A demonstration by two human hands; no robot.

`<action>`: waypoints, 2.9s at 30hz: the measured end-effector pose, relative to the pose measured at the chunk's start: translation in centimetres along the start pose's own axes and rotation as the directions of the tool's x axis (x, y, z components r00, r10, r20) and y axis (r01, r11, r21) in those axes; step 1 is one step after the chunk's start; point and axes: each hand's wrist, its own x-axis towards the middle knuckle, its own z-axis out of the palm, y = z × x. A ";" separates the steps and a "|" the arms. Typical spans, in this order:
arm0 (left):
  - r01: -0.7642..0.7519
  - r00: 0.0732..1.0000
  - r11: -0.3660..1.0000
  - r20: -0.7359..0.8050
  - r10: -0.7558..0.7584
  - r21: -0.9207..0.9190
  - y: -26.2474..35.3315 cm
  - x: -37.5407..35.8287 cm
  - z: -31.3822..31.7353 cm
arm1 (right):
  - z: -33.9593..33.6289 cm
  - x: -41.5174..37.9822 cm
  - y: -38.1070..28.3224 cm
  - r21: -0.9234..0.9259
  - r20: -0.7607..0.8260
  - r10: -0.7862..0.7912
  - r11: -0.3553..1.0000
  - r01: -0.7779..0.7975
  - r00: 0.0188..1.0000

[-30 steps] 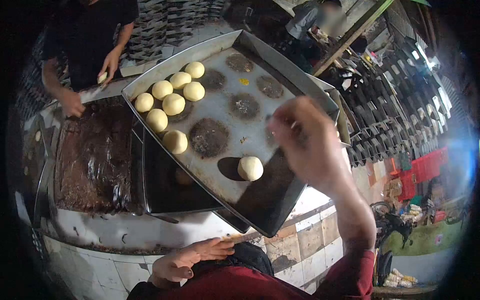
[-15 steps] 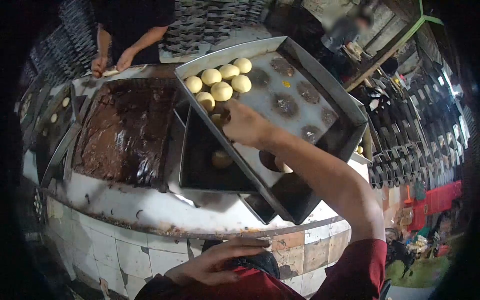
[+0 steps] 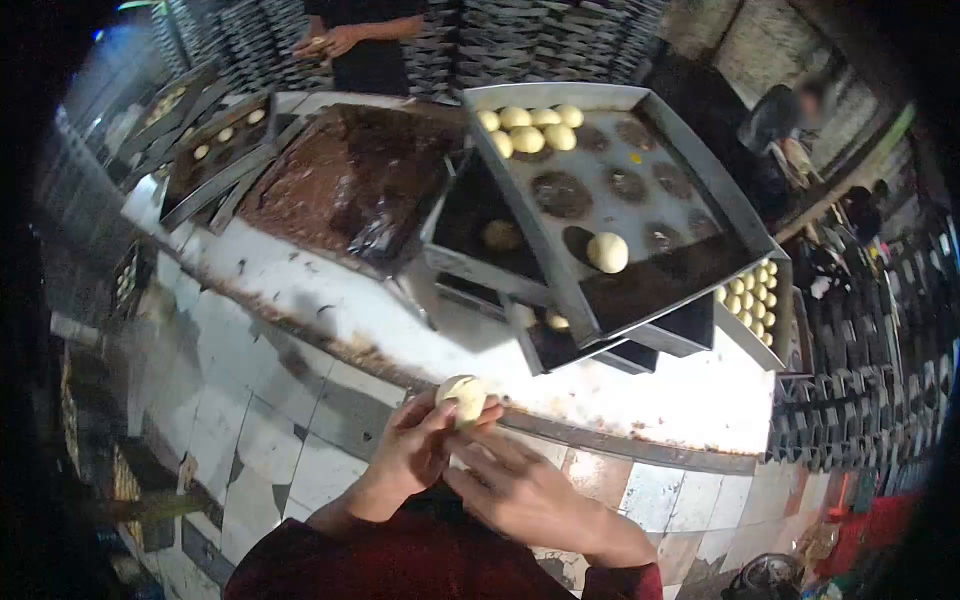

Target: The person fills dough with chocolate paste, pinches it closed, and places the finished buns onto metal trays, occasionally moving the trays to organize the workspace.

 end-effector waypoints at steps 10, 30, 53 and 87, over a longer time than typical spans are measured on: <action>-0.297 0.940 0.868 -0.283 0.191 -0.397 0.1 -4.1 -12.4 | 17.3 15.4 7.9 0.529 -0.522 0.530 0.816 -0.233 0.668; -0.210 0.848 0.977 -0.490 0.201 0.037 17.1 4.4 -24.0 | 19.4 40.3 13.2 -0.591 0.071 0.106 0.806 -0.044 0.992; -0.390 0.921 0.896 -0.073 0.383 -0.211 16.4 3.8 -13.5 | 22.2 19.4 14.9 0.116 -0.537 0.322 0.944 -0.310 0.780; -0.213 0.956 0.870 -0.280 0.091 -0.444 6.2 -3.8 -13.2 | 14.8 9.9 -2.2 0.454 -0.387 0.446 0.854 -0.255 0.807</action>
